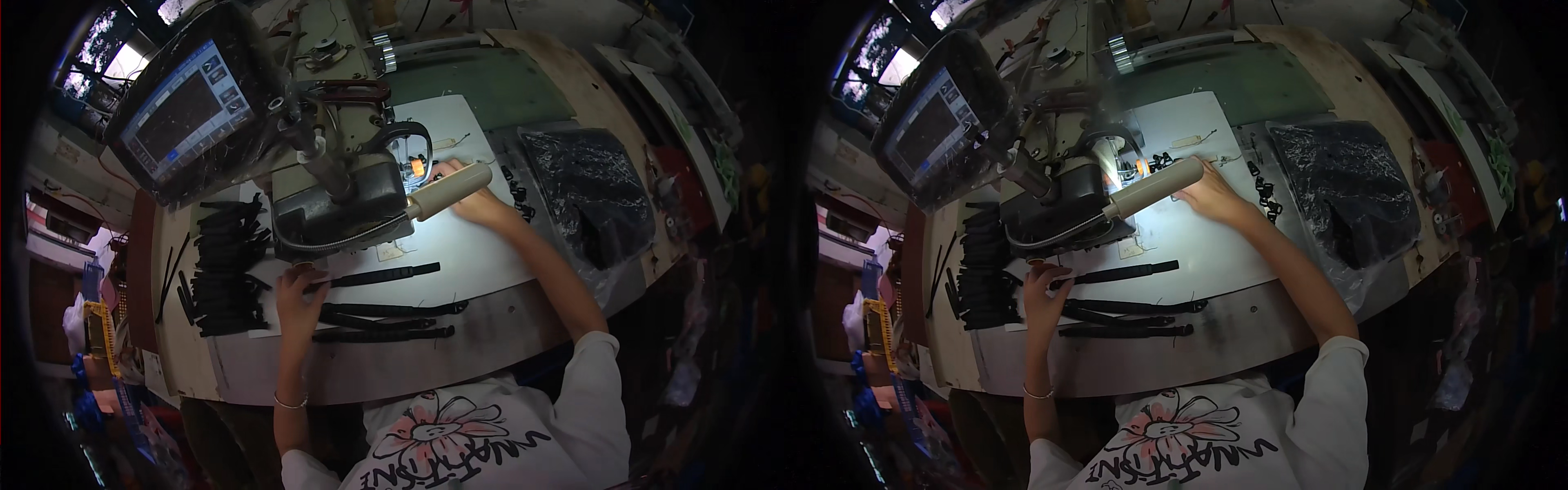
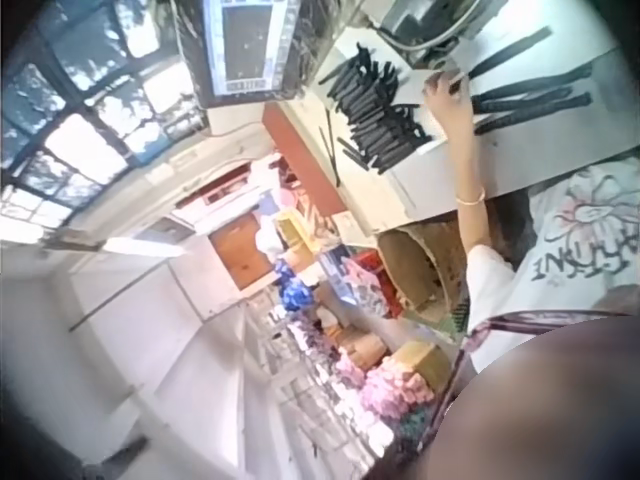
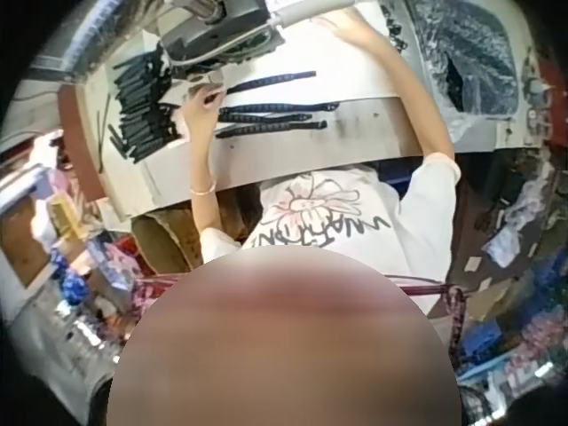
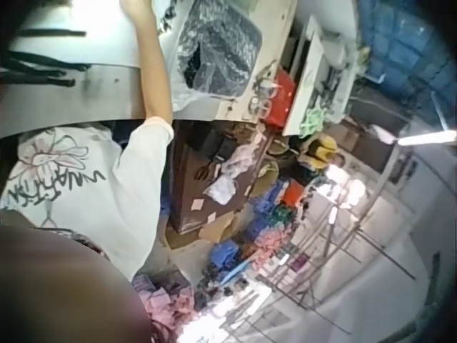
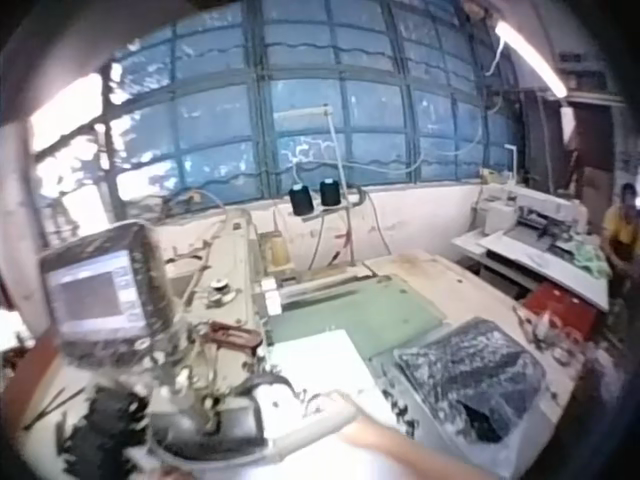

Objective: Attaching plastic buckles to black straps using an industrial automated sewing machine.

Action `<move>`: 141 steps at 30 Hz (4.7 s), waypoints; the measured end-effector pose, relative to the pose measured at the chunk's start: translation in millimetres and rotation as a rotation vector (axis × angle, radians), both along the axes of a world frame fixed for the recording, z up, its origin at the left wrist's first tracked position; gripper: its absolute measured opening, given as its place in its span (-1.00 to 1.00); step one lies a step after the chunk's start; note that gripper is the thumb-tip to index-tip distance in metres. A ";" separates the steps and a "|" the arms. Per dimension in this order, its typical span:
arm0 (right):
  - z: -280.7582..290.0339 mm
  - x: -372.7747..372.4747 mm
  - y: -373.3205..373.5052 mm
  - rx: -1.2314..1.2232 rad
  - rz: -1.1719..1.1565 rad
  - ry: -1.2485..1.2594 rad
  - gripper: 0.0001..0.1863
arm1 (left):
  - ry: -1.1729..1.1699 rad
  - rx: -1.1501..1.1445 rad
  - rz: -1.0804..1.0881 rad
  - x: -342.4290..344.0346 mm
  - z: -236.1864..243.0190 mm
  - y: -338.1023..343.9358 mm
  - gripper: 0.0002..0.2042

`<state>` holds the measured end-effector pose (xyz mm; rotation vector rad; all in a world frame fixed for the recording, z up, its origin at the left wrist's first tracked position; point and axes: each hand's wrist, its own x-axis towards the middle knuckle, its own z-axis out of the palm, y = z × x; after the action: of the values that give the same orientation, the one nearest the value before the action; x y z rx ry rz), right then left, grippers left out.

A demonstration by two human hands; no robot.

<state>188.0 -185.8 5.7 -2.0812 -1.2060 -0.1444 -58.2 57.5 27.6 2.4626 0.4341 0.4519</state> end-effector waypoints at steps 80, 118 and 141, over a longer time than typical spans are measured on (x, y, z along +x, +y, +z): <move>-1.1 -122.5 -13.9 0.226 -0.037 0.379 -0.95 | -0.139 -0.144 -0.367 56.7 -20.3 -82.3 -0.88; 1.4 -125.6 -11.0 0.231 0.097 0.524 -0.92 | 0.060 -0.338 -0.586 55.4 -16.6 -60.4 -0.84; -24.8 -51.5 46.8 -0.207 -0.170 0.688 -0.76 | -0.354 0.537 -0.492 75.2 -46.2 -24.2 -0.81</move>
<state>136.4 -139.1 -19.1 -2.1353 -0.6420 0.5965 17.0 33.3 -18.6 2.7752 -0.4938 0.8498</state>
